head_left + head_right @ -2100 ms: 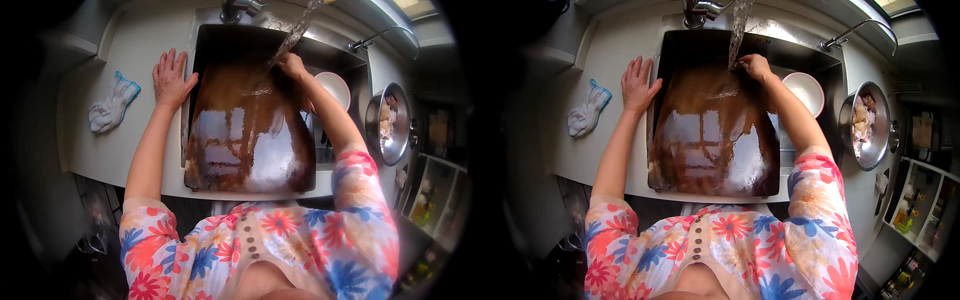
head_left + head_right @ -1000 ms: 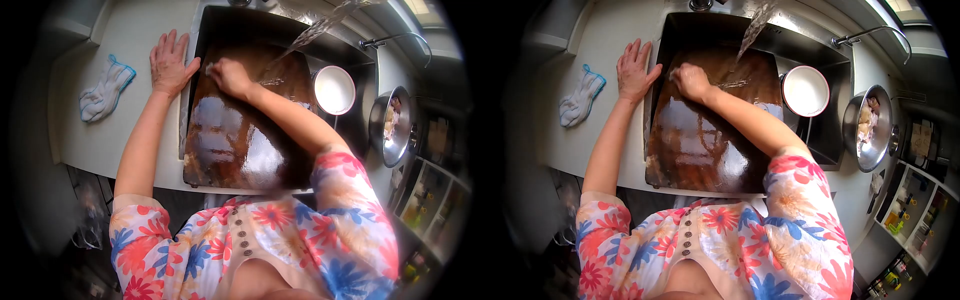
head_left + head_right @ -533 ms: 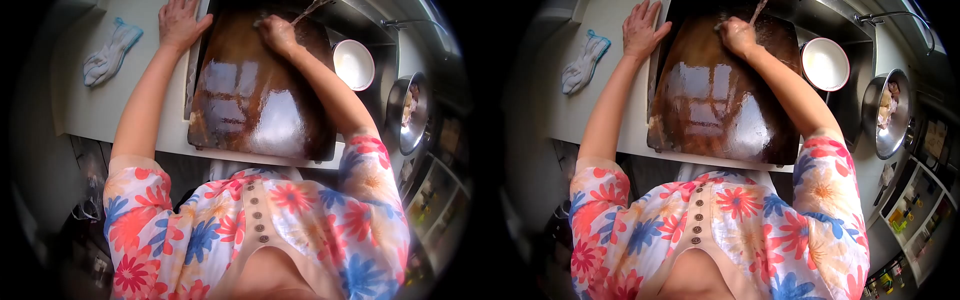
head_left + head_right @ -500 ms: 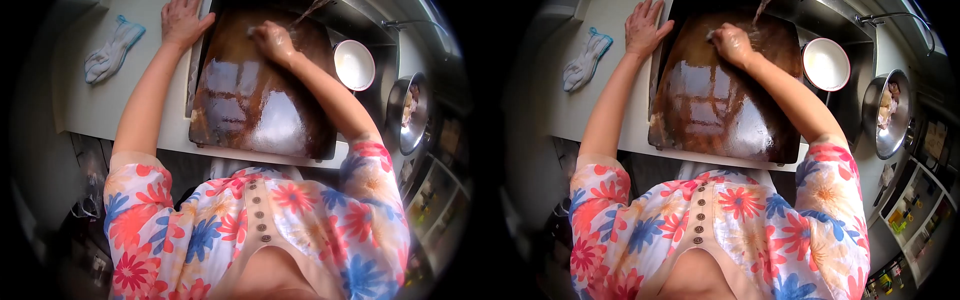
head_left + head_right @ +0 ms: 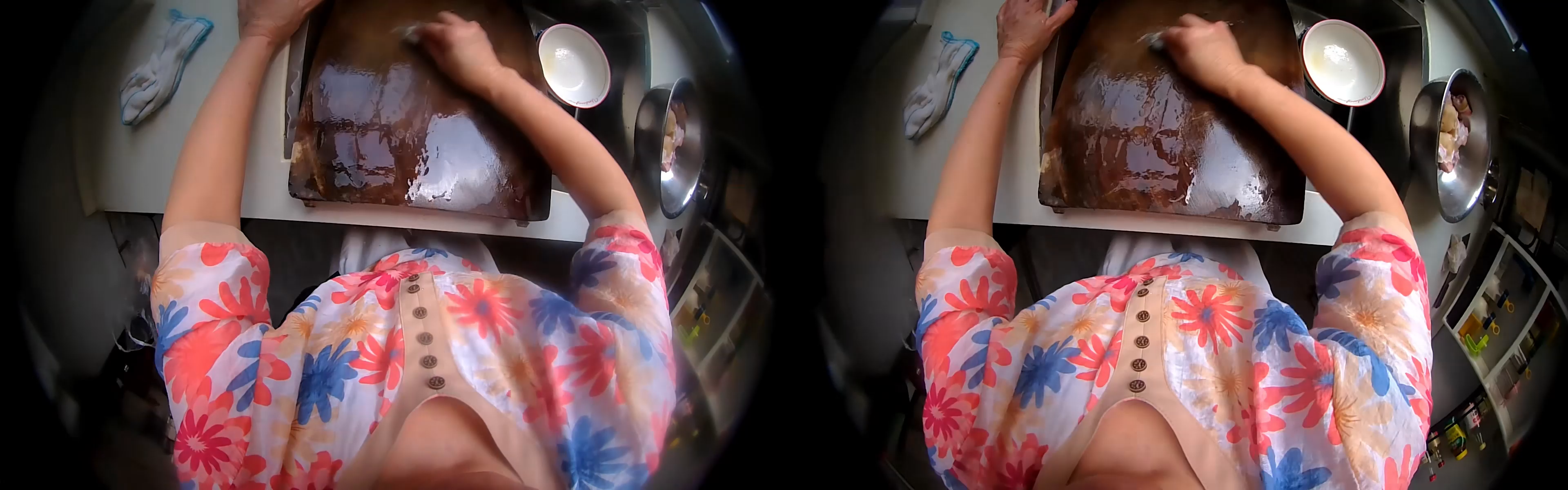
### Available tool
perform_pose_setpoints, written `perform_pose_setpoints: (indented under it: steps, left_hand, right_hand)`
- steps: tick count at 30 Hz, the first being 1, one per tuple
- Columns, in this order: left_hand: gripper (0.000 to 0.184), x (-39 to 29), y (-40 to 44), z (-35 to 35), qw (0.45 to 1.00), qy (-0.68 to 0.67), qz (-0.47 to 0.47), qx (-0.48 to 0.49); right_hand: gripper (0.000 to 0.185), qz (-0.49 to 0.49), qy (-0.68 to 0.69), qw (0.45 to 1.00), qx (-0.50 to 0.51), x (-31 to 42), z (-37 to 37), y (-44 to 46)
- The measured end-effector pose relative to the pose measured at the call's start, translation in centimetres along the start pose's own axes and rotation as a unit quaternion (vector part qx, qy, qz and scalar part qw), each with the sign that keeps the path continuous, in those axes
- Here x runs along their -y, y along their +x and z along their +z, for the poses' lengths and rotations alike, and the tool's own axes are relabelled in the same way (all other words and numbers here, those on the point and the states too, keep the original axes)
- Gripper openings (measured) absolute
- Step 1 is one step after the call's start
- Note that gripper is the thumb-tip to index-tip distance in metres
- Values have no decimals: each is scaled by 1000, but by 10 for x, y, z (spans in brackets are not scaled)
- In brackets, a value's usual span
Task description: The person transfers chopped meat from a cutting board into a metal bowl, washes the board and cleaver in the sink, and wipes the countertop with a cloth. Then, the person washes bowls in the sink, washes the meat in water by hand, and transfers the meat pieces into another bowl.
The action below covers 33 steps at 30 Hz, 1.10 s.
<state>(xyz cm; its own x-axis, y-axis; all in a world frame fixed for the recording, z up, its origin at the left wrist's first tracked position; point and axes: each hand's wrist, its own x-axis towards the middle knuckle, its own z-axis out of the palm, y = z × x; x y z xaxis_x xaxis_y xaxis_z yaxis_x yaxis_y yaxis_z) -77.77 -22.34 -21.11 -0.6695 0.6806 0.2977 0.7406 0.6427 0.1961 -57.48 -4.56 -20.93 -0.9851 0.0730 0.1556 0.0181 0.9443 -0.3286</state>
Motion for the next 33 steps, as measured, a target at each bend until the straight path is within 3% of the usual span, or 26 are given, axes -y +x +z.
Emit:
perform_pose_setpoints:
  steps: [2,3,5,8,12,13,15,17,18,19,21,24,25,27,28,30,32,33]
  left_hand:
    - [62,5,4,3,1000,15,5,-7]
    - [62,7,5,4,1000,18,8,-4]
    - [62,8,5,2,1000,24,11,4]
    - [62,3,5,-6,1000,20,5,-3]
    - [61,7,2,1,999,27,16,-12]
    - [61,5,3,-2,1000,26,15,-9]
    - [61,6,10,-5,999,24,21,-22]
    - [61,9,16,-5,998,25,32,-42]
    - [60,7,15,-7,999,16,23,-32]
    - [59,4,11,-9,1000,6,15,-22]
    - [58,6,8,1,999,14,34,-30]
    - [60,22,11,17,993,63,82,-59]
    - [60,20,11,14,994,62,75,-52]
    - [60,16,12,7,995,62,64,-37]
    - [60,15,11,6,996,51,63,-39]
    - [59,13,11,4,997,30,61,-43]
    - [59,12,10,3,997,34,52,-35]
    - [59,11,11,1,998,36,47,-32]
  right_hand:
    - [20,99,-47,994,6,-60,10,-3]
    - [18,99,-58,993,-2,-61,-2,-8]
    - [16,77,40,996,-19,-8,-30,-30]
    - [16,-56,131,989,34,85,-65,-85]
    - [17,-92,117,988,31,88,-64,-109]
    - [16,-75,45,996,13,60,-61,-98]
    - [12,114,13,993,-11,-33,-49,-72]
    - [20,206,-125,970,-19,-131,-39,-72]
    - [21,243,-166,955,28,-155,-42,-77]
    - [19,250,-147,957,1,-139,-52,-75]
    - [16,203,22,978,-53,-73,-71,-77]
    - [13,23,58,998,19,35,-75,-85]
    - [14,-39,58,996,52,49,-67,-88]
    - [13,-22,55,998,28,29,-53,-72]
    - [14,-2,9,1000,-15,-6,-42,-57]
    - [15,142,-51,988,-22,-71,-31,-40]
    - [18,284,-31,958,5,-136,-26,-30]
    - [19,331,-9,943,-30,-150,-39,-23]
